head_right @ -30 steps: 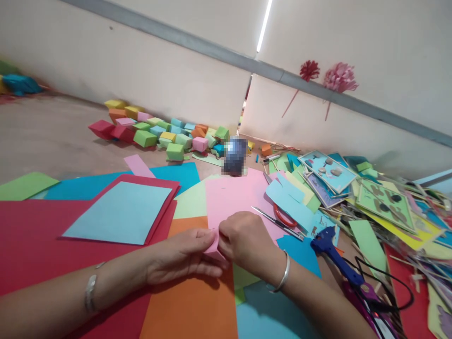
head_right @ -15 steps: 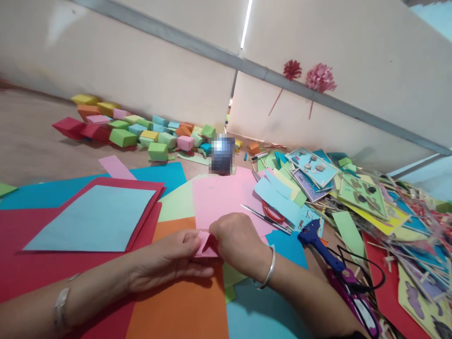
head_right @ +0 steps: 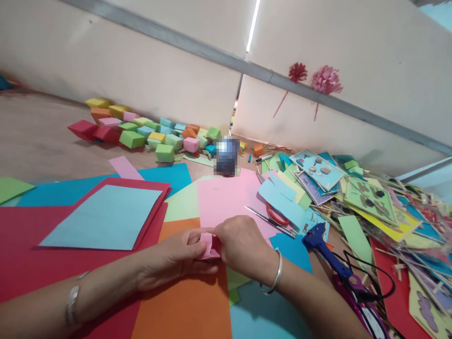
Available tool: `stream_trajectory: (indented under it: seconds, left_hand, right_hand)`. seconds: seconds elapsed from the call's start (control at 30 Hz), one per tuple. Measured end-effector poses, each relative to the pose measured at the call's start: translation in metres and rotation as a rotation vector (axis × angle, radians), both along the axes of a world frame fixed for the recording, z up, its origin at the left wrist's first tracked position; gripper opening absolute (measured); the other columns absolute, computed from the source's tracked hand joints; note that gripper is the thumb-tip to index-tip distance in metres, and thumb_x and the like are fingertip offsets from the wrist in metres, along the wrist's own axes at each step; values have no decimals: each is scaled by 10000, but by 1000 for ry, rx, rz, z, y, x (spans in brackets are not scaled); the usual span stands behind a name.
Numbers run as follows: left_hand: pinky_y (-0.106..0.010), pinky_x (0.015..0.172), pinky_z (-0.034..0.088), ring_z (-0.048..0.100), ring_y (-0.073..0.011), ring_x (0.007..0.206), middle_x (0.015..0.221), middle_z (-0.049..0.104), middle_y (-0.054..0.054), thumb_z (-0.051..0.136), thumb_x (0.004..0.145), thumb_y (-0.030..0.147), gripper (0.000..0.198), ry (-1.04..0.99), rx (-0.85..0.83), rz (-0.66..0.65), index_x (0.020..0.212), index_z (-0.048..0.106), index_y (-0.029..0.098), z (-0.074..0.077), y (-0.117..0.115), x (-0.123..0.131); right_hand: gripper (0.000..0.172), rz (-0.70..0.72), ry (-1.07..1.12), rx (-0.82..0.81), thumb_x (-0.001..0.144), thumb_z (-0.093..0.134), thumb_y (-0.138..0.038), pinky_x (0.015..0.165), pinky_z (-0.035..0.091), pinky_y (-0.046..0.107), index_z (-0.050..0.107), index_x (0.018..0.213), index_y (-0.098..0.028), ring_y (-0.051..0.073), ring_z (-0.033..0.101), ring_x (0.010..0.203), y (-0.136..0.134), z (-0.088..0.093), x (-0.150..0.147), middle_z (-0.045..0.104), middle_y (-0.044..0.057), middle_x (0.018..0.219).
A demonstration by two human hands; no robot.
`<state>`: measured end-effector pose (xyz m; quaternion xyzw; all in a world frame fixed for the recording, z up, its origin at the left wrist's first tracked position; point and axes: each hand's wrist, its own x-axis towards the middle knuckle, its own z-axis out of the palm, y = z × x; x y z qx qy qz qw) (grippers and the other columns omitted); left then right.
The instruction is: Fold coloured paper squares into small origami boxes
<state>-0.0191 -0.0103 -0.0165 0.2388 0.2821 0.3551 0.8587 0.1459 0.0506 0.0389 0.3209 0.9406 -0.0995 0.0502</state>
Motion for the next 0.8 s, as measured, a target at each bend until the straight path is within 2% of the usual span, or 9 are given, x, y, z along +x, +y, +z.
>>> stream_trajectory:
  seconds: [0.13, 0.23, 0.43, 0.57, 0.67, 0.8]
  left_hand:
    - [-290, 823, 519, 662, -185, 917, 1041, 682, -101, 878, 634, 491, 638, -4, -3, 8, 1147, 675, 170, -4, 1, -1]
    - [-290, 824, 524, 661, -183, 915, 997, 677, -91, 874, 635, 499, 614, -4, -6, 15, 1106, 681, 155, -4, 2, -1]
    - [-276, 803, 530, 648, -141, 799, 915, 668, -60, 877, 620, 514, 578, -22, 6, -15, 1027, 704, 141, -1, 1, 0]
    - [-325, 822, 535, 657, -177, 841, 909, 672, -80, 864, 610, 558, 611, 2, 13, -47, 1017, 691, 135, -6, 1, -1]
    - [-345, 801, 538, 654, -176, 802, 900, 679, -88, 871, 580, 580, 650, 17, 14, -63, 1014, 687, 131, -8, 1, -2]
    - [-368, 792, 543, 666, -179, 770, 902, 703, -100, 888, 562, 561, 653, 19, -9, -53, 1015, 688, 136, -9, 3, -3]
  right_hand:
    - [240, 56, 5, -6, 815, 528, -69, 563, 242, 266, 733, 873, -180, 136, 504, 605, 2, 5, 3, 687, 42, 713]
    - [231, 59, 54, 85, 819, 504, -61, 603, 288, 267, 718, 827, -148, 153, 546, 663, 3, 7, 4, 689, 64, 735]
    - [181, 103, 195, 200, 721, 527, -64, 547, 231, 264, 621, 589, -145, 117, 427, 510, 0, -5, 4, 605, 34, 549]
    - [169, 101, 202, 232, 696, 547, -58, 537, 197, 265, 588, 561, -152, 109, 399, 495, 0, -11, 4, 582, 20, 524]
    - [190, 105, 176, 223, 717, 552, -49, 533, 193, 265, 590, 564, -155, 107, 411, 500, 2, -13, 3, 588, 13, 533]
    - [192, 77, 156, 231, 673, 582, -43, 508, 182, 266, 568, 519, -155, 101, 375, 470, 3, -17, 0, 553, 1, 486]
